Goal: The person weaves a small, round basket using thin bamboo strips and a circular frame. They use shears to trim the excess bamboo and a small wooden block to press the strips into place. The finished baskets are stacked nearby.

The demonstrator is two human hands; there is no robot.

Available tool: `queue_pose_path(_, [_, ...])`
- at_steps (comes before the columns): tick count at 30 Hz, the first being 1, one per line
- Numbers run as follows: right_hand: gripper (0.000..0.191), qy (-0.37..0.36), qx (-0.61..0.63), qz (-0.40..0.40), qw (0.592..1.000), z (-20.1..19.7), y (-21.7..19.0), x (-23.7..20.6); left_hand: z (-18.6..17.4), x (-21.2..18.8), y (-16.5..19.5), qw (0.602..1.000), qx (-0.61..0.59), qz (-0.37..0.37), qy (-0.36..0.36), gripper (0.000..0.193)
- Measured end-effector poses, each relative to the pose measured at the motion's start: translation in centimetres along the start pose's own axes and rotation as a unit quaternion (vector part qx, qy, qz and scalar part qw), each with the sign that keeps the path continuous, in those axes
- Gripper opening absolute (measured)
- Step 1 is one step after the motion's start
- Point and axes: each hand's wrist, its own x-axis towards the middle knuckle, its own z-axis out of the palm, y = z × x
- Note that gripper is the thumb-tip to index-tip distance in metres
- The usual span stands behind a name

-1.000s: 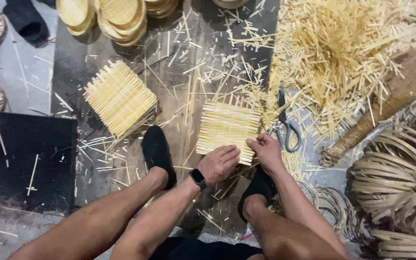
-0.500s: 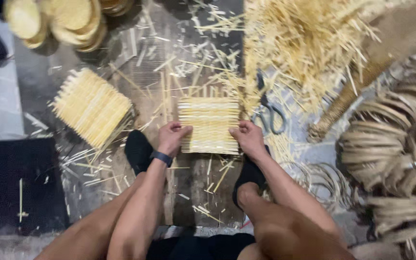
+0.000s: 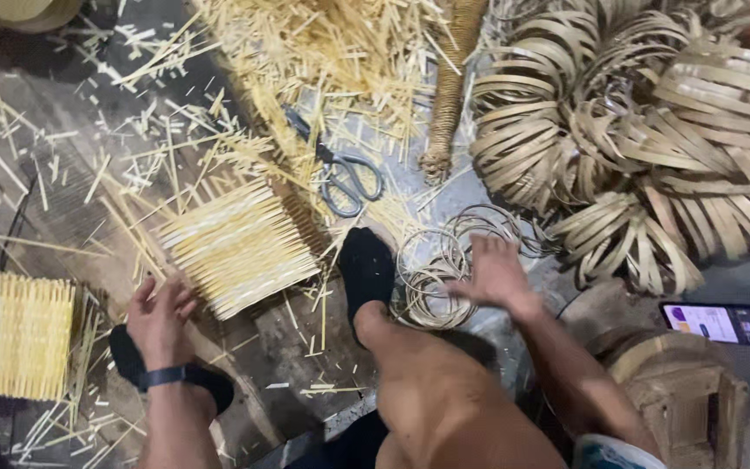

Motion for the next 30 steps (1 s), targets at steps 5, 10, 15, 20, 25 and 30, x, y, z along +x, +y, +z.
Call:
queue_pose_path(5, [0.069, -0.096, 0.022, 0.079, 0.992, 5.1, -1.5, -1.7, -2.3, 0.2, 0.1, 1.000, -0.027, 0.002, 0.006, 0.053])
queue_pose_path(10, [0.048, -0.022, 0.163, 0.137, 0.977, 4.2, -1.1, 0.2, -3.9, 1.2, -0.7, 0.999, -0.050, 0.003, 0.018, 0.043])
queue_pose_path(15, [0.046, 0.057, 0.293, 0.247, 0.922, -2.0, -2.1, 7.0, -3.7, 1.3, -0.6, 0.998, -0.059, 0.012, 0.012, 0.040])
queue_pose_path(20, [0.070, 0.192, 0.370, 0.260, 0.871, -8.3, -2.1, 13.7, -2.7, 0.7, -0.5, 0.998, -0.061, 0.005, 0.014, 0.041])
queue_pose_path(25, [0.077, 0.229, 0.497, 0.290, 0.785, -12.6, 0.1, 18.3, -3.0, 0.9, -1.1, 0.997, -0.070, -0.002, 0.015, 0.041])
queue_pose_path(30, [0.055, 0.475, 0.236, 0.224, 0.817, -13.6, 1.6, 17.3, -3.8, 1.5, -1.7, 0.994, -0.103, -0.012, 0.022, 0.042])
